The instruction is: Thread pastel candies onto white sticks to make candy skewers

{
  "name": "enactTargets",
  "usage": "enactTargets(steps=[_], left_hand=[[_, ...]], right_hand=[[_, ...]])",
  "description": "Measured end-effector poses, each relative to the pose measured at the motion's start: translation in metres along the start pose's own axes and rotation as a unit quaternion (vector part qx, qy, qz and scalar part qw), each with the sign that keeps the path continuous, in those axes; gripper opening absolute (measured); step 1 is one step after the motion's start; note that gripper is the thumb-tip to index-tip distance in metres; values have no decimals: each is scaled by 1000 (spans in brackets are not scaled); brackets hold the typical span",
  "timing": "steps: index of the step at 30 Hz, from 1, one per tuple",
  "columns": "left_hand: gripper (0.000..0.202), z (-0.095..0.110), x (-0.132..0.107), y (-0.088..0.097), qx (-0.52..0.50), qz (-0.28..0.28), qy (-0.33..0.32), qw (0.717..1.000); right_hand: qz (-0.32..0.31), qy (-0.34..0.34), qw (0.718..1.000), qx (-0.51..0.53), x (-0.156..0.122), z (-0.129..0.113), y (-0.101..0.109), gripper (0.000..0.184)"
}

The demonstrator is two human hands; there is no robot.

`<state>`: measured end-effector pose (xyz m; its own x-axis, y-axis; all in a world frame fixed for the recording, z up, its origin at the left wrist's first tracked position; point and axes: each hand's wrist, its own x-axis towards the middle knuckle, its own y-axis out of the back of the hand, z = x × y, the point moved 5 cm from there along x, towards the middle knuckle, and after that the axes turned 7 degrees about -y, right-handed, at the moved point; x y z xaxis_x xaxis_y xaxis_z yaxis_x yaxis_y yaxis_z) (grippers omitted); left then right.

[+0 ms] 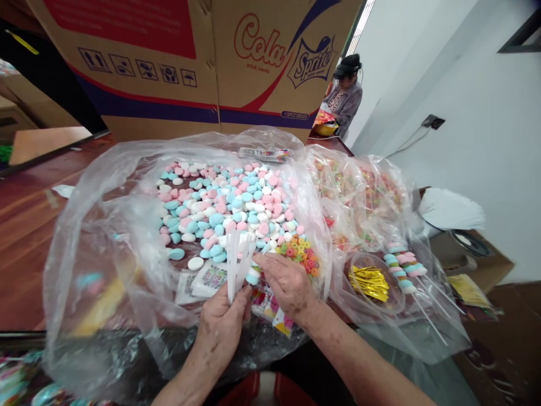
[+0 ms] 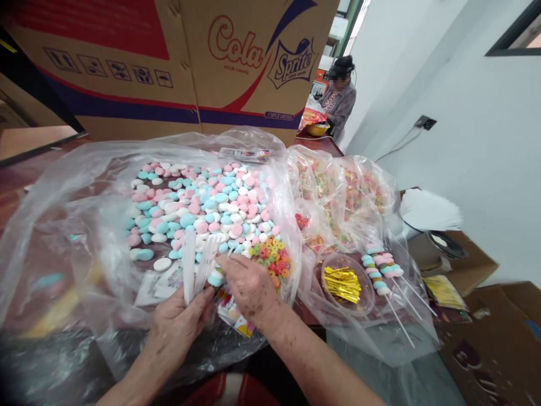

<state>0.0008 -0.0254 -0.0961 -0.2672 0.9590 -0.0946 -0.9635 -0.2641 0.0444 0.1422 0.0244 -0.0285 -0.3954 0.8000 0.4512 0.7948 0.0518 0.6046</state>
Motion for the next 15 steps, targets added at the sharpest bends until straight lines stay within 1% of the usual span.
enactTargets(steps=[2,4,6,8,9,10,12,14,15], left_hand=[[33,-1,1,0,-1,6,-3,1000],[32,-2,1,0,-9,10,-13,1000],[32,-3,2,-1,-15,4,-17,1000],[34,-3,2,-1,-12,-9,-12,1000],[35,-3,2,-2,-10,-14,-8,1000],[36,-2,2,-2,-7,-18,-4,1000],[37,-1,1,-2,-1,-22,1,1000],[38,1,1,-2,5,-26,5,1000],[39,1,1,-3,6,-27,8,1000]], right_hand=[[-18,-1,1000,-4,0,-3,-1,42],[-47,-4,999,-6,3,-4,5,42],[-51,-45,997,-25,11,3,19,40],[-31,-114,989,-85,20,17,37,39],[-35,-141,980,-137,24,26,44,36],[-57,-154,966,-198,28,34,46,32],[-119,-161,933,-300,32,49,44,25],[-153,-158,912,-347,33,59,38,22],[-156,-155,910,-352,33,60,35,22]])
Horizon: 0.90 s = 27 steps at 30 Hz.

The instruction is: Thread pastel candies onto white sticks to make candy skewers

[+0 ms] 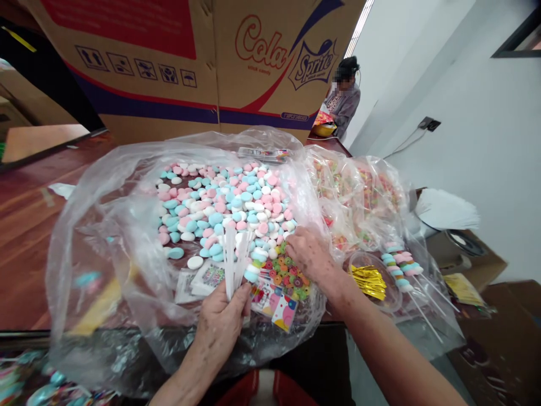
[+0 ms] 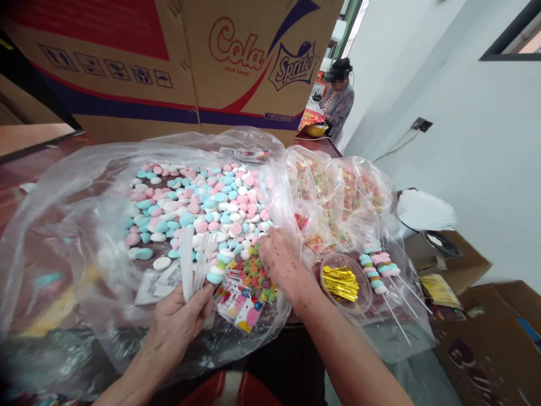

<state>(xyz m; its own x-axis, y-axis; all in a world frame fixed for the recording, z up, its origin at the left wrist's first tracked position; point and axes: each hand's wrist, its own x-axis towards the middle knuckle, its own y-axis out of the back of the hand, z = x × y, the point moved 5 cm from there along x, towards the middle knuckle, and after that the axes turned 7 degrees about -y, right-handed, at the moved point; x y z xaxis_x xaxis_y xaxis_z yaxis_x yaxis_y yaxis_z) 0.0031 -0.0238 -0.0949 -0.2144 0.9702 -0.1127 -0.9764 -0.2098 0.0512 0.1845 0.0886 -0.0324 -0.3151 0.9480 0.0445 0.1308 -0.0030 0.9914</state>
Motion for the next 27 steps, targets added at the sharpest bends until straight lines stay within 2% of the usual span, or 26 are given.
enactTargets(steps=[7,12,16,19,22,25,27], left_hand=[[37,-2,-1,0,-16,-7,5,1000],[38,-4,0,0,-5,-10,2,1000],[34,-3,0,1,-4,10,-6,1000],[35,-3,1,1,-2,11,-7,1000],[36,-2,0,0,3,-7,1,1000],[35,-1,0,0,4,-16,1,1000],[35,0,1,-1,11,-28,-2,1000]], right_hand=[[13,35,999,-9,-1,-10,-5,20],[-6,90,996,-7,2,-11,-10,17],[-13,127,992,-18,5,-16,-13,19],[-42,166,985,-9,7,-21,-12,21],[-54,151,987,28,11,-20,-6,21],[-36,125,989,64,13,-16,4,21],[-15,88,983,163,13,-9,12,22]])
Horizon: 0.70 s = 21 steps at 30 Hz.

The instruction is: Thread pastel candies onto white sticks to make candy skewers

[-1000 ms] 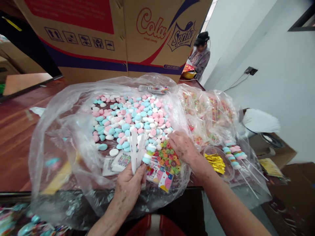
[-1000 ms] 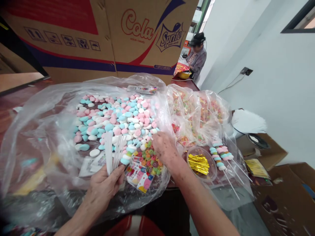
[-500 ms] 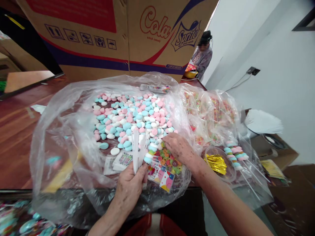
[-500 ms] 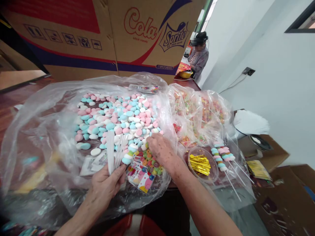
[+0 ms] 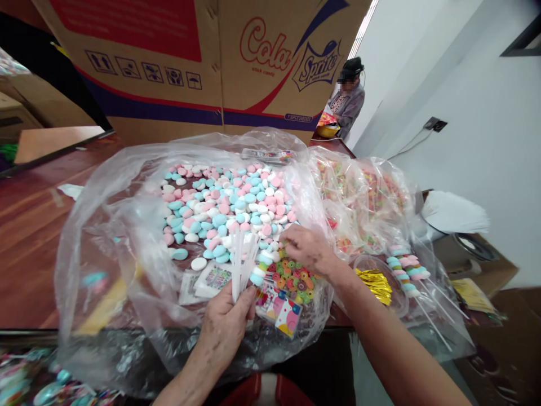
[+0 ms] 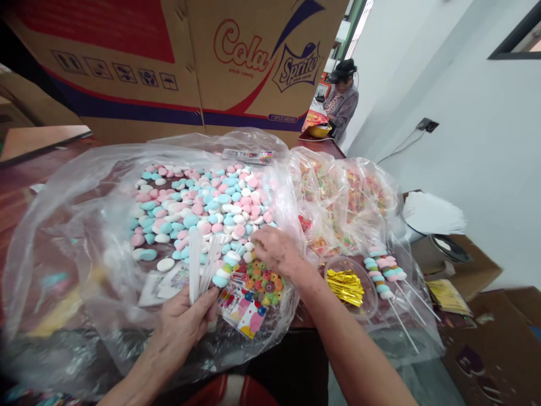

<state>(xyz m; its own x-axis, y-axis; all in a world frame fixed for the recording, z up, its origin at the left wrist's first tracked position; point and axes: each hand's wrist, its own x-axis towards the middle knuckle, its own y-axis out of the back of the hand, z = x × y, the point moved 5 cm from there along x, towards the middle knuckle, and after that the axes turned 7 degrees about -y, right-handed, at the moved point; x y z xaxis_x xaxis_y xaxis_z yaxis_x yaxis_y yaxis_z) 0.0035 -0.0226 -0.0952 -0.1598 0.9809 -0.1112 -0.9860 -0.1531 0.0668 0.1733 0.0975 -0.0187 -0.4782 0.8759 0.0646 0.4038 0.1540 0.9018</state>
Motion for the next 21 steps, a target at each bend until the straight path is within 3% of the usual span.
enactTargets(steps=[2,5,7,10,17,21], left_hand=[[34,1,1,-2,8,-10,-8,1000],[29,1,1,-2,9,-5,-20,1000],[29,1,1,-2,14,-3,-20,1000],[32,2,2,-3,37,-24,-15,999],[33,5,3,-3,56,-33,-26,998],[33,-1,3,-2,50,-38,-27,998]], right_hand=[[16,-49,983,175,-3,7,6,21],[-34,-94,913,396,-6,12,2,18],[-65,-96,881,459,-7,10,-3,16],[-72,-102,855,503,-7,8,-7,16],[-42,-81,866,492,-6,6,-5,28],[-19,-60,880,471,-6,4,0,15]])
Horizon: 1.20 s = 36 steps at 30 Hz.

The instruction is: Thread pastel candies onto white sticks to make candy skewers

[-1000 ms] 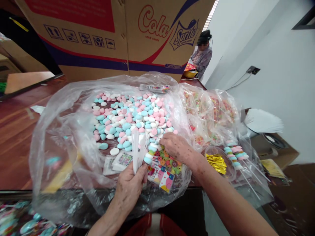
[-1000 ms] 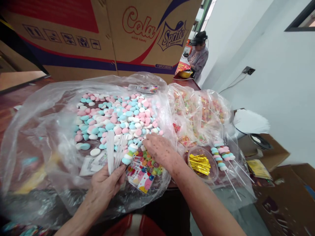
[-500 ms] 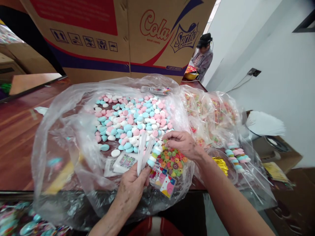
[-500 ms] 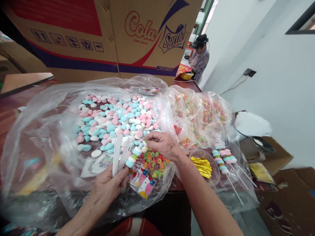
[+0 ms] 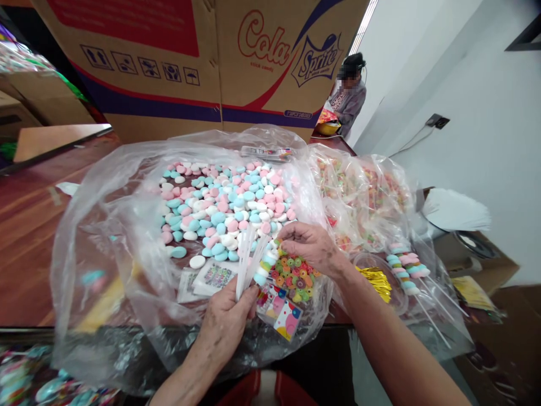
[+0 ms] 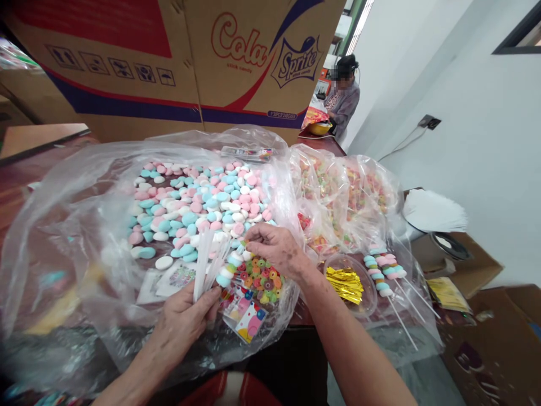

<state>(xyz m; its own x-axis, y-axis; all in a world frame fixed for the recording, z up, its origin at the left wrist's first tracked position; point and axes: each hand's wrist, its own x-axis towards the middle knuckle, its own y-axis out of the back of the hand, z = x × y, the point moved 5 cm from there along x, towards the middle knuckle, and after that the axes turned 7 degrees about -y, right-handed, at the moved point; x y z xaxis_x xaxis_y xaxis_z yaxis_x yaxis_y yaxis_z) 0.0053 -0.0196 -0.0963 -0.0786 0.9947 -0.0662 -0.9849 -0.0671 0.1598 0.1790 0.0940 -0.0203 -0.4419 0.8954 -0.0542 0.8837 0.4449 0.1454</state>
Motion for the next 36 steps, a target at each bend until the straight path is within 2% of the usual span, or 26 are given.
enactTargets(steps=[6,12,17,21,23,25,27,29,31,32,36], left_hand=[[35,-3,-1,0,-28,-3,9,1000],[29,5,0,1,-65,26,14,997],[31,6,0,2,-56,20,17,998],[35,-1,1,2,-50,43,21,998],[37,-3,0,1,-54,46,26,997],[40,-3,-1,0,-62,43,40,996],[42,-1,-3,0,-74,46,62,994],[42,3,-4,0,-81,52,77,992],[42,8,-5,0,-81,55,75,992],[43,9,-5,0,-81,54,72,993],[42,10,-4,-1,-90,60,68,992]], right_hand=[[14,-19,999,-29,-1,-3,1,16],[-13,-25,999,-30,-5,5,-8,16],[-4,27,997,-67,-14,7,-23,15],[-1,40,996,-75,-20,6,-29,16],[-8,21,997,-67,-20,5,-25,24],[35,2,996,-82,-18,2,-9,36],[132,-14,973,-188,-14,-4,14,38],[202,-34,904,-376,-9,-12,33,32],[201,-47,835,-510,-2,-14,40,29],[189,-49,816,-543,1,-13,40,28],[171,-53,786,-591,8,-4,27,27]])
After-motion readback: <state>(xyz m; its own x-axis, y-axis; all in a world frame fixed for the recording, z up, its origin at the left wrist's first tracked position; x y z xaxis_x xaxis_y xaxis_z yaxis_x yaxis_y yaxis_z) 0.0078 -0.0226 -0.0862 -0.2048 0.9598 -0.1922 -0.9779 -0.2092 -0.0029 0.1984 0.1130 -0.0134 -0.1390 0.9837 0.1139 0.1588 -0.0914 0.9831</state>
